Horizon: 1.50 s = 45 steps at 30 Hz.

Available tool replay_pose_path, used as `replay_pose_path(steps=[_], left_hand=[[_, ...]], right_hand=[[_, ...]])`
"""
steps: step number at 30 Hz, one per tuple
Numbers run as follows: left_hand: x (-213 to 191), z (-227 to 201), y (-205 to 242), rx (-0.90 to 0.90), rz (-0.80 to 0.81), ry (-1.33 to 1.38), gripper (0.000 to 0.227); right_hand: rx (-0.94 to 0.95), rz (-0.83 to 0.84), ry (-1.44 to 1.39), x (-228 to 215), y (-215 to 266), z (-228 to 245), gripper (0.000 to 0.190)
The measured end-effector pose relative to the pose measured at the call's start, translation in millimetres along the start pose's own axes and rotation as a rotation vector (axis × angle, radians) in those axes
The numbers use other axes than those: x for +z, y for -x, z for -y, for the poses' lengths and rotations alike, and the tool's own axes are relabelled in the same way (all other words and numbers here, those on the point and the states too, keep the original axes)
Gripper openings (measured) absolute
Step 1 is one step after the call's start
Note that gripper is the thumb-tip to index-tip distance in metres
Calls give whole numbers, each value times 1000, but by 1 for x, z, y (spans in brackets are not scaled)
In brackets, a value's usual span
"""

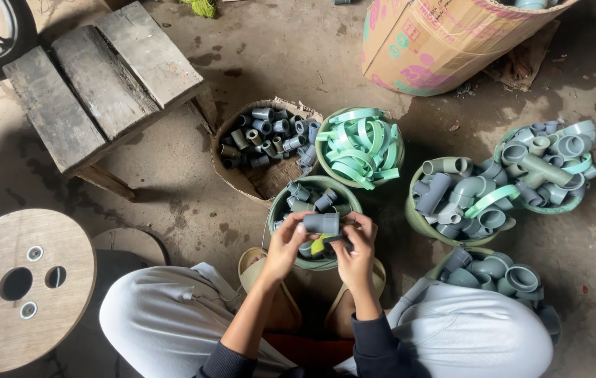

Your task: The person sits on the floor and wipes small gray plastic pipe fittings with a green cloth. They pick each fitting from a bucket, wipe it, and place it back into the same bucket.

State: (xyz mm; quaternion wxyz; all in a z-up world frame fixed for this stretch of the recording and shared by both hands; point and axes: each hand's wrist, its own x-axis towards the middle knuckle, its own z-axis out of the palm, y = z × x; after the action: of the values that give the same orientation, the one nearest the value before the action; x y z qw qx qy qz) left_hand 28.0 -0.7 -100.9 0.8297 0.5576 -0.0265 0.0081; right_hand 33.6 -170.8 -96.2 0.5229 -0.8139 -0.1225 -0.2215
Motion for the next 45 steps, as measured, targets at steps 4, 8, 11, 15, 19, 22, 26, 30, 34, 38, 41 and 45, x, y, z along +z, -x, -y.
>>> replay_pose_path(steps=[4, 8, 11, 15, 19, 22, 26, 30, 34, 38, 41, 45], left_hand=[[2, -5, 0, -55, -93, -71, 31], [12, -18, 6, 212, -36, -477, 34], [30, -50, 14, 523, 61, -804, 30], [39, -49, 10, 729, 69, -848, 28], [17, -17, 6, 327, 29, -414, 51], [5, 13, 7, 31, 16, -67, 41], [12, -2, 7, 15, -127, -144, 26], [26, -40, 8, 271, -47, -667, 47], [28, -31, 12, 548, 173, -872, 35], [33, -34, 14, 419, 163, -714, 48], [26, -16, 13, 259, 72, -357, 62], [4, 21, 11, 170, -136, -66, 31]], right_hand=[[-29, -5, 39, 6, 3, 6, 21], [92, -35, -99, 3, 7, -16, 21], [295, -78, -319, 8, 14, -12, 19], [348, -125, -427, 10, 15, -19, 19], [153, -19, -213, -2, -1, -5, 15], [-24, 29, -60, 0, 3, 3, 16], [-6, 19, -97, 6, -1, 6, 19], [136, -6, -241, 9, 8, -17, 14], [364, -173, -441, 14, 15, -10, 17], [354, -207, -383, 9, 12, -12, 23], [176, -135, -231, 4, 0, 2, 15], [8, -39, -107, 8, 3, 8, 15]])
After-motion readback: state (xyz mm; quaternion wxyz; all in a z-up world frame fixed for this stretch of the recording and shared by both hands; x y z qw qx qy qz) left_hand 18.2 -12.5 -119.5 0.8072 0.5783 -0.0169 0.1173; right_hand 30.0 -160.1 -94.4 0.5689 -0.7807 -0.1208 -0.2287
